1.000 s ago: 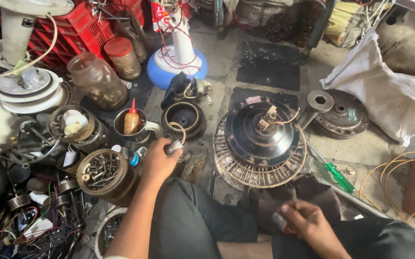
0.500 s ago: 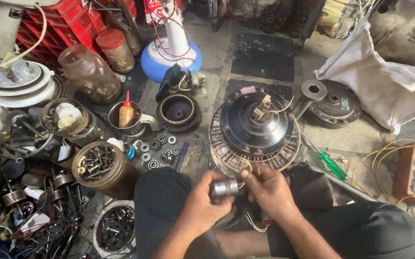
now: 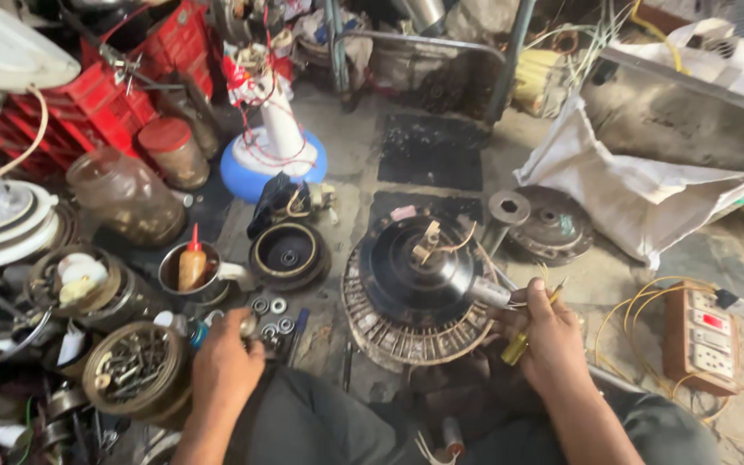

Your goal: The person sits on the floor in a cluttered workshop and repairs an electric motor. They connect a capacitor to a power strip, then use a screwdriver to tighten screws on the motor's internal components.

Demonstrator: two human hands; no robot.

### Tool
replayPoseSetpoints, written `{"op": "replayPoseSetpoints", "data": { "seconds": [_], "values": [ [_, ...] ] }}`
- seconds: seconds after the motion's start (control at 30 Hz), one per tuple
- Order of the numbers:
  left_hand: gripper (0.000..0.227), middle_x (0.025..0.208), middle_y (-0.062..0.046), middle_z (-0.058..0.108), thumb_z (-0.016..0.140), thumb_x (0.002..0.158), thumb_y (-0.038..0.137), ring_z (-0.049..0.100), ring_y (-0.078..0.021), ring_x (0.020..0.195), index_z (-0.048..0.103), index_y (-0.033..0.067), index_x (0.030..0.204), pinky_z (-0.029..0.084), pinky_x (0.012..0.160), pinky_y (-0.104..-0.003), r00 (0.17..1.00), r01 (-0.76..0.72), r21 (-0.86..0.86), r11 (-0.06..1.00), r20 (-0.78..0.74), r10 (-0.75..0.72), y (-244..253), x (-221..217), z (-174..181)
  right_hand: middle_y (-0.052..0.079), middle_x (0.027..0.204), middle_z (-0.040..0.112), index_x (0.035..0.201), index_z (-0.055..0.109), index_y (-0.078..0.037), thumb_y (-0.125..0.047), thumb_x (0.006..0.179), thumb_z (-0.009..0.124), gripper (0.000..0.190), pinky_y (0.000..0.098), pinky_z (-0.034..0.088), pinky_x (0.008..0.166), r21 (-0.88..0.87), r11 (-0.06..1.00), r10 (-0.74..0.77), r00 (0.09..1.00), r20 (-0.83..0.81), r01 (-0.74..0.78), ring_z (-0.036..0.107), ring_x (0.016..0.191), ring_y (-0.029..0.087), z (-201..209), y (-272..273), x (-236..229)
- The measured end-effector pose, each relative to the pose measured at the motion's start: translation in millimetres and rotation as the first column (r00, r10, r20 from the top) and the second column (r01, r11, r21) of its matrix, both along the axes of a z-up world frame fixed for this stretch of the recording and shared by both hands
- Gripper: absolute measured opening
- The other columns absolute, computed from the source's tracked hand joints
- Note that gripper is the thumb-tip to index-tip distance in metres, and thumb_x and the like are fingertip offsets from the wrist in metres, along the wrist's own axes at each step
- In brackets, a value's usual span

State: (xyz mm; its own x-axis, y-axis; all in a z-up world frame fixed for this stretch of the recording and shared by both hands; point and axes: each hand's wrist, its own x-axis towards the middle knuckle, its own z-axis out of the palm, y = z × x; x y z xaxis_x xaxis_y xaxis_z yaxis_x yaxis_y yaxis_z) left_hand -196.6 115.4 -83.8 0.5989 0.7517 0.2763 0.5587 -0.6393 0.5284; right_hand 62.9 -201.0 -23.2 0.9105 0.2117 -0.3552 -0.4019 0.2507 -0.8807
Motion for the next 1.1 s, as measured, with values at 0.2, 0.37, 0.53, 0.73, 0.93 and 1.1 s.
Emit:
{"op": "replayPoseSetpoints", "data": {
  "seconds": [0.2,0.37,0.53,0.73,0.93,1.1],
  "values": [
    [0.050,0.126,-0.017,0.071,0.075,0.082,0.019,0.066,-0.0366,0.122,0.065,0.0166,0.131,0.052,0.104,-0.045,0.884,-0.189,-0.365,0.912,-0.468,-0.005,62,25,-75,0.012,0.097,0.071,0.099,0.057,-0.008,-0.020,0.094,0.067,0.016,0.0264,0.047,0.052,0.188,0.978,0.088,0.996,0.034,-0.093,0.061,0.066,0.014,10,22,20],
    [0.043,0.136,-0.017,0.066,0.066,0.088,0.019,0.062,-0.0349,0.129,0.067,0.0137,0.131,0.050,0.110,-0.043,0.733,-0.100,-0.335,0.937,-0.661,-0.158,91,46,-117,0.009,0.085,0.066,0.093,0.052,-0.007,-0.012,0.093,0.076,0.024,0.0277,0.045,0.052,0.077,0.987,0.113,0.946,0.305,-0.143,0.057,0.062,0.013,20,61,47],
    [0.067,0.142,-0.020,0.057,0.077,0.083,0.019,0.058,-0.0368,0.132,0.050,0.0101,0.144,0.049,0.109,-0.044,0.746,-0.073,-0.233,0.970,-0.658,-0.102,52,67,-64,0.000,0.077,0.070,0.092,0.063,-0.006,-0.013,0.088,0.079,0.018,0.0220,0.049,0.057,-0.410,0.911,0.261,0.723,0.640,0.035,0.061,0.065,0.005,21,86,61],
    [0.061,0.134,-0.022,0.062,0.077,0.083,0.019,0.059,-0.0391,0.125,0.054,0.0039,0.138,0.047,0.103,-0.045,0.823,0.537,-0.099,0.838,0.283,-0.493,-59,139,48,-0.003,0.068,0.060,0.089,0.061,-0.007,-0.017,0.087,0.080,0.022,0.0230,0.040,0.046,-0.227,0.965,0.220,0.876,0.429,-0.131,0.050,0.054,0.006,7,84,60],
    [0.051,0.113,-0.020,0.068,0.069,0.089,0.013,0.063,-0.0388,0.105,0.058,0.0084,0.139,0.050,0.090,-0.048,0.834,0.548,0.007,0.836,0.077,-0.547,-105,188,111,-0.002,0.061,0.057,0.083,0.058,-0.010,-0.020,0.083,0.083,0.027,0.0241,0.035,0.039,-0.046,0.991,0.135,0.970,0.200,-0.128,0.045,0.043,0.007,1,89,57],
    [0.054,0.110,-0.022,0.068,0.066,0.088,0.007,0.062,-0.0390,0.099,0.056,0.0053,0.142,0.051,0.084,-0.047,0.867,0.490,0.079,0.868,0.056,-0.495,-116,190,101,-0.003,0.061,0.058,0.081,0.058,-0.010,-0.023,0.082,0.085,0.030,0.0241,0.033,0.038,-0.186,0.973,0.172,0.962,0.212,-0.133,0.043,0.042,0.006,-4,92,50]
  ]
}}
